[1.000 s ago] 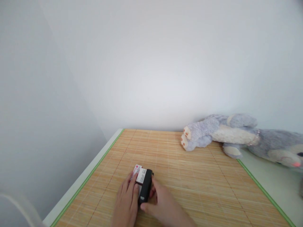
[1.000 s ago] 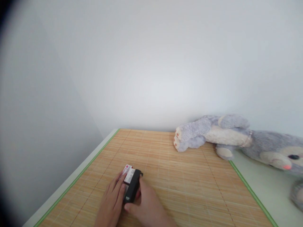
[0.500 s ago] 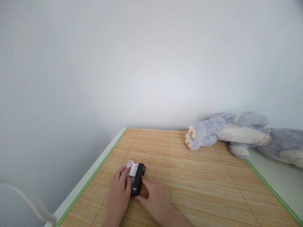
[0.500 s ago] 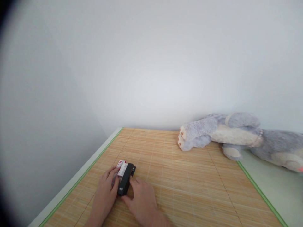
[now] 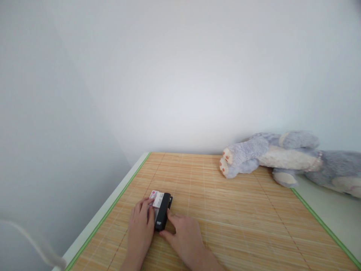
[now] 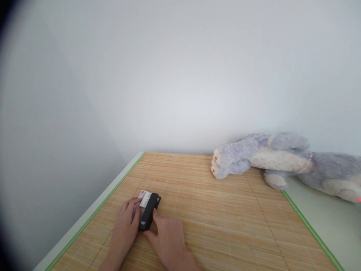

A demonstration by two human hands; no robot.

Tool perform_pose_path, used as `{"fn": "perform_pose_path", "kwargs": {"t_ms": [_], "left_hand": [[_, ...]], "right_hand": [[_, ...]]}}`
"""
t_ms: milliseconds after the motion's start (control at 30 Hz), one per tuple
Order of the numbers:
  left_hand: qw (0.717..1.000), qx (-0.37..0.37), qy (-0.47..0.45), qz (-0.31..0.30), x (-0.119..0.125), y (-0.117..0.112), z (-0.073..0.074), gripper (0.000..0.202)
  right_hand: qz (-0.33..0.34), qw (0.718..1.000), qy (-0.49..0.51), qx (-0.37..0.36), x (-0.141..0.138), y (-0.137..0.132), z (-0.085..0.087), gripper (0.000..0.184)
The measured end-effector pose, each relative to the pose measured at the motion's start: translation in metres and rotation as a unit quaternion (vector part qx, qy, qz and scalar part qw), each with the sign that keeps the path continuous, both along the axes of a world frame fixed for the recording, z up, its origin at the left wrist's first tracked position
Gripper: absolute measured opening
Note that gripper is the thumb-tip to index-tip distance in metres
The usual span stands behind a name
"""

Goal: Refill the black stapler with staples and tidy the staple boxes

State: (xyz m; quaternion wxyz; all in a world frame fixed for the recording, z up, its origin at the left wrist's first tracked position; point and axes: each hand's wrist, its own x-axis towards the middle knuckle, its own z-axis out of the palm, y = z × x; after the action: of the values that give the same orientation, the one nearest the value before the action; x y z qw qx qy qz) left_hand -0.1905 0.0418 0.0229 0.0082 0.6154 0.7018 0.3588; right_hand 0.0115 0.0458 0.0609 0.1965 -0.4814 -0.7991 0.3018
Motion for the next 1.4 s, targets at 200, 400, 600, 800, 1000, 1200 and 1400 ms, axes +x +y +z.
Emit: {"fn": "perform_pose_path", "kwargs": {"t_ms": [200,400,600,800,1000,1200,1400], "left_hand": [[0.999,0.008,-0.03,0.016,-0.001,0.002,-0.006,0.036],[0.999,0.009,-0.029,0.024,0.0,0.001,-0.006,0.037],[0.999,0.014,-0.032,0.024,0.002,0.0,-0.005,0.037],[0.999,0.018,-0.037,0.025,0.003,0.001,-0.007,0.038],[0.998,0.039,-0.039,0.042,-0.002,-0.004,0.002,0.04],[0.995,0.075,-0.021,0.06,0.002,-0.012,0.014,0.04],[0.99,0.084,-0.071,0.088,0.007,-0.016,0.01,0.04]], "right_hand": [[-0.013,1.0,-0.008,-0.001,0.001,0.002,0.001,0.06],[-0.007,1.0,-0.025,0.0,0.001,0.003,0.007,0.058],[-0.009,1.0,-0.013,-0.008,0.001,0.001,0.006,0.059],[-0.014,1.0,-0.01,-0.014,0.001,0.002,0.0,0.061],[-0.009,1.0,-0.012,-0.019,0.005,0.002,-0.001,0.073],[-0.016,0.999,0.003,-0.048,0.028,0.006,0.003,0.081],[0.001,1.0,-0.001,-0.014,0.031,0.003,0.007,0.063]]}}
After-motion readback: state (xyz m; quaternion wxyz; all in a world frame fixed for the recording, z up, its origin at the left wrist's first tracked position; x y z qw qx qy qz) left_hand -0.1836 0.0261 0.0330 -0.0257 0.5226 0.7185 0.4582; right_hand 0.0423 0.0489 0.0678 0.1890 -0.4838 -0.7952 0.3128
